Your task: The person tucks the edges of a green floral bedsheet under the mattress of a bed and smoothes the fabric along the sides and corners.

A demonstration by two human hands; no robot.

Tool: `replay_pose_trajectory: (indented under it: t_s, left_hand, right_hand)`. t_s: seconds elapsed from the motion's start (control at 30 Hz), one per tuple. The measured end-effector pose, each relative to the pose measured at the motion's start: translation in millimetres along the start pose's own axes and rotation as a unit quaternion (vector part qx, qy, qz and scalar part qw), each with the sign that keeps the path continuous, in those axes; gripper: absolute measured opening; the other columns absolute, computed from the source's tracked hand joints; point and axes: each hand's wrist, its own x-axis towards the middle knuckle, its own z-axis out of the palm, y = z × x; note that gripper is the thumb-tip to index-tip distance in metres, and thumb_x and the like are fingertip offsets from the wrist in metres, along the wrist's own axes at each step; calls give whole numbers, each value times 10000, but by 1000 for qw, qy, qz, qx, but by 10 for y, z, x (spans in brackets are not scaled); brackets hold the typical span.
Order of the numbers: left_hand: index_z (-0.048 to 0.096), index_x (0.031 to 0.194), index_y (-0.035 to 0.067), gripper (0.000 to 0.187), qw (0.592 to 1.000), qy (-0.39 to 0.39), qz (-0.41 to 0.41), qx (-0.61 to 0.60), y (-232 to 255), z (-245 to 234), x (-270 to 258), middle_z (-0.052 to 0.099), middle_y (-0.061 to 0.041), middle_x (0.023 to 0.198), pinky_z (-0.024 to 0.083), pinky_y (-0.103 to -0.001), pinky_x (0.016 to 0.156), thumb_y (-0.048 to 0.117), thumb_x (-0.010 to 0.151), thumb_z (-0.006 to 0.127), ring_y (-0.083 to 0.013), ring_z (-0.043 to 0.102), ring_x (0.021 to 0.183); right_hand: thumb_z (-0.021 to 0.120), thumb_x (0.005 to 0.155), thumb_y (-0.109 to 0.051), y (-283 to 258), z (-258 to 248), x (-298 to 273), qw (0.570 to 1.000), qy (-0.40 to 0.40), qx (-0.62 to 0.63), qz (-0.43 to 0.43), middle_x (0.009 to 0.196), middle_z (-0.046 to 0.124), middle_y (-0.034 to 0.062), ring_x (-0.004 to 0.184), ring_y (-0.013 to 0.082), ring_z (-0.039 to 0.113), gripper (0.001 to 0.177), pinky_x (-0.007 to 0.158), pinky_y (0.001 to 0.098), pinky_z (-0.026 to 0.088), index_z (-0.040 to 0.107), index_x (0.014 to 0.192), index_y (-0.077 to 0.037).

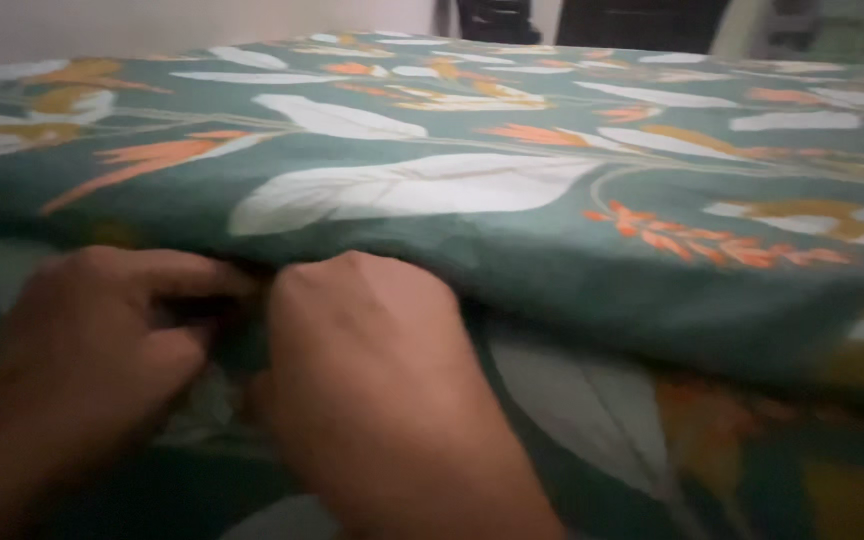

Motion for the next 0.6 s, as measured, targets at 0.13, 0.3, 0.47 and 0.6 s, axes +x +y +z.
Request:
replay_pose_trajectory:
  t_s: [0.13,0.3,0.47,0.6]
  left_hand:
    - [845,1137,184,357,997,-15,-66,-31,17,87,-33,818,-96,908,625,-344,789,41,859,673,-235,780,798]
    - [840,1082,167,236,998,10,-28,-62,-134,180,-98,805,-63,970,618,-345,790,145,881,719,-217,777,847]
    - [767,1067,82,189,938,201,271,-79,-453,379,-95,770,-146,1058,569,-420,893,167,922,680,-271,750,989]
    - [735,1094,20,234,854,310,413,-67,-810,317,16,751,-203,1090,543,-467,934,130,928,612,-334,718,1030]
  right_hand:
    - [702,789,-214,2,69,-64,1000,-11,-19,19,937,756,159,976,352,711,164,839,471,549,735,863,-72]
    - [694,793,-195,-178,145,69,998,-6,-35,44,945,759,155,985,347,713,140,848,466,552,744,855,-79]
    - [685,798,-175,-378,202,216,995,-19,-50,85,953,762,151,994,342,715,123,857,461,554,753,847,-86]
    - [676,827,-179,-562,174,452,981,-75,-50,172,992,769,156,1029,335,714,133,894,452,553,763,871,-88]
